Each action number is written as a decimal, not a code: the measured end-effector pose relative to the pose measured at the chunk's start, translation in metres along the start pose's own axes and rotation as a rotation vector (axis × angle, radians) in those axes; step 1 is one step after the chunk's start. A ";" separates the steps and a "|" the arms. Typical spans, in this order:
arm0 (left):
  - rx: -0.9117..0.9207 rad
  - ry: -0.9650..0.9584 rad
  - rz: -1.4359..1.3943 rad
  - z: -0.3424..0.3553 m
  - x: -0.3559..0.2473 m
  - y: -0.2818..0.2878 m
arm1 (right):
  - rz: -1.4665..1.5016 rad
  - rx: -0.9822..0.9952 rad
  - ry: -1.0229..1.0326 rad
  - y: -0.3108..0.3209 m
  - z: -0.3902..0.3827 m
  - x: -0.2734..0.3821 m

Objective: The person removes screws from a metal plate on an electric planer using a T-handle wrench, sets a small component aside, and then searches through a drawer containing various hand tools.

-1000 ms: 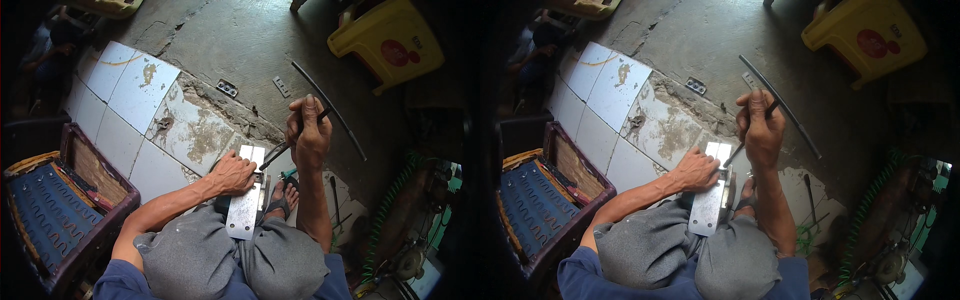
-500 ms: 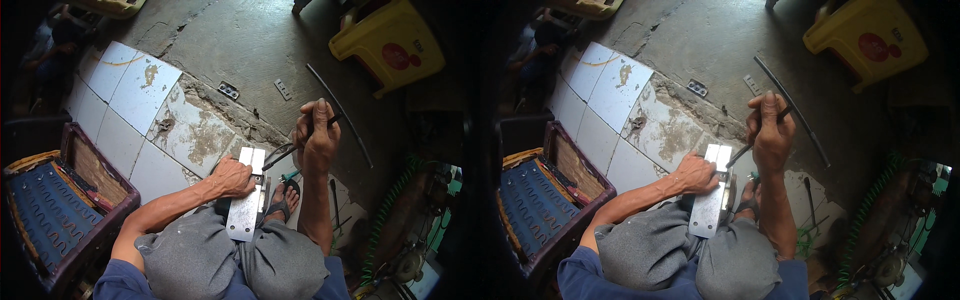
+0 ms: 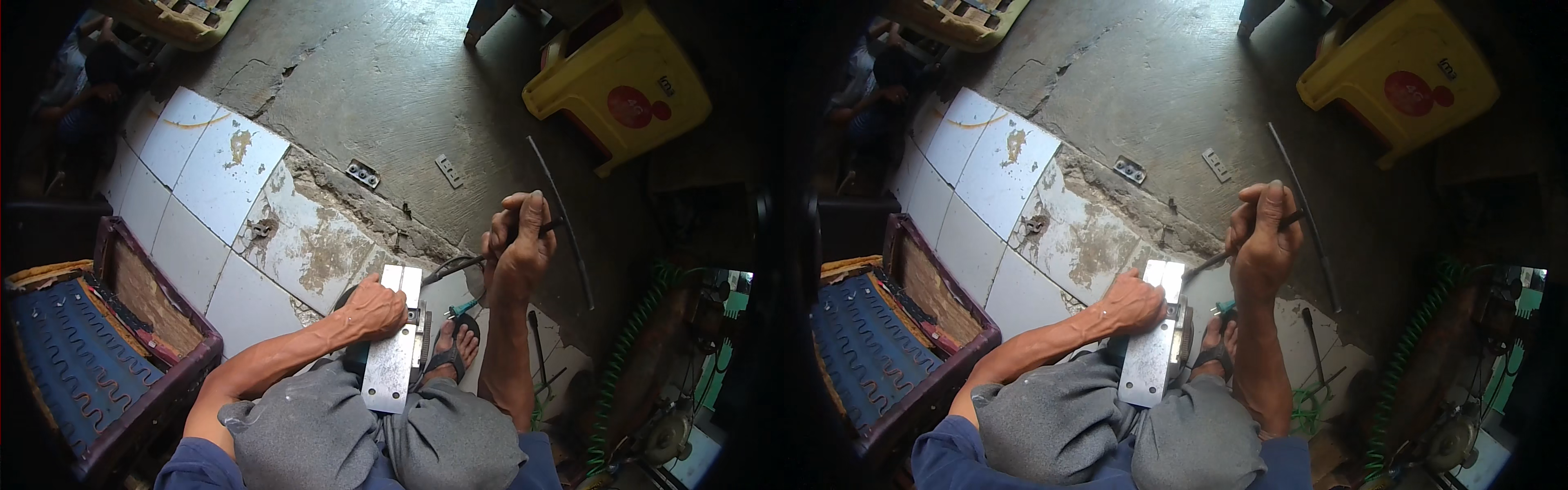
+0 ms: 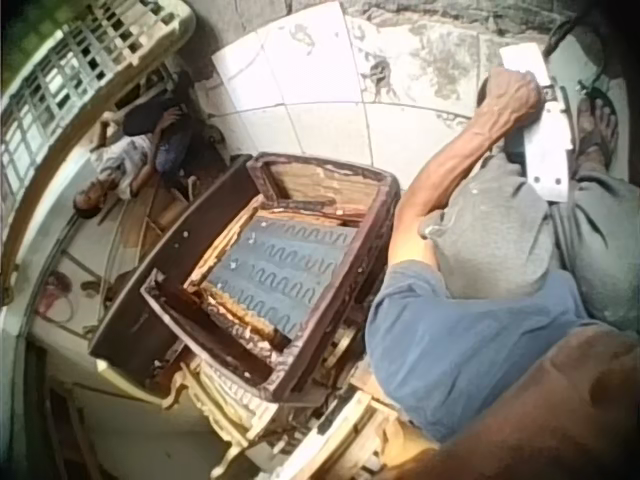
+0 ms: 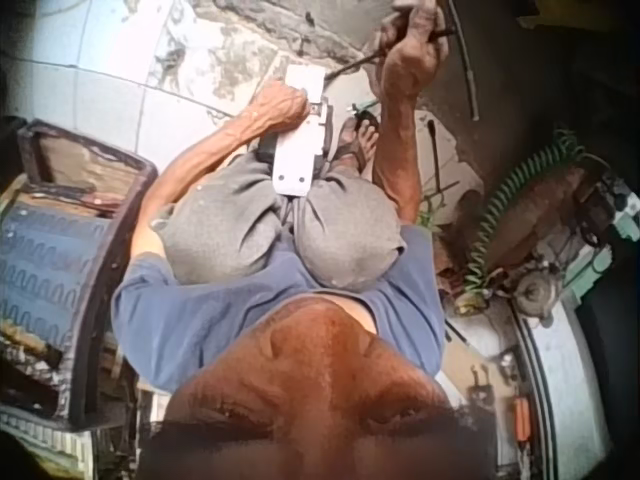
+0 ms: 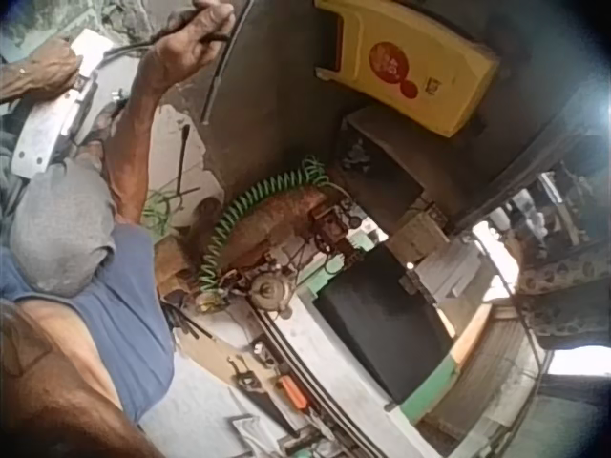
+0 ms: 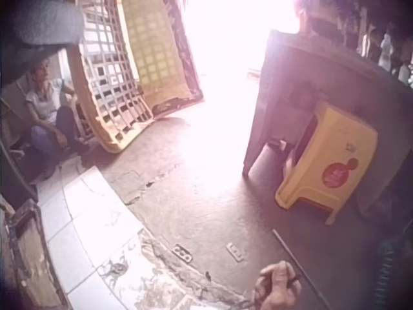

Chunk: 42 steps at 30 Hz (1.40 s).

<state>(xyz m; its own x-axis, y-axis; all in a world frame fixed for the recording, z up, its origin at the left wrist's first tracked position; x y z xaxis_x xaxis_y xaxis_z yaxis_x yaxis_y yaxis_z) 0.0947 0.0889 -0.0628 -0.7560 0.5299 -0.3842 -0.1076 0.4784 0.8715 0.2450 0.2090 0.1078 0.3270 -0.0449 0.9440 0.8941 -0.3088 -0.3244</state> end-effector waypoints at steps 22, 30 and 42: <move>-0.299 0.086 -0.059 -0.016 -0.002 0.049 | 0.019 -0.055 -0.018 0.015 0.002 0.000; -0.029 0.082 -0.094 -0.005 0.004 0.009 | 0.019 0.004 -0.039 0.005 0.001 -0.002; -0.176 -0.067 -0.048 -0.004 -0.008 0.029 | 0.032 -0.017 -0.033 0.009 0.002 -0.001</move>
<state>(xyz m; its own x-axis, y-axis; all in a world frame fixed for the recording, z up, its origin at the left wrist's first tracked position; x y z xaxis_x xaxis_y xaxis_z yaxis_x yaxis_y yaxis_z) 0.0946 0.0957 -0.0335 -0.7034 0.5573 -0.4412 -0.2582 0.3779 0.8891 0.2537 0.2078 0.1040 0.3658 -0.0238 0.9304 0.8777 -0.3236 -0.3534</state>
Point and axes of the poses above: each hand's wrist, its own z-axis towards the middle knuckle, its own y-axis out of the back of the hand, x = y × z, the point moved 10 cm from there along z, towards the middle knuckle, and after that the axes turned 7 degrees about z, right-handed, at the moved point
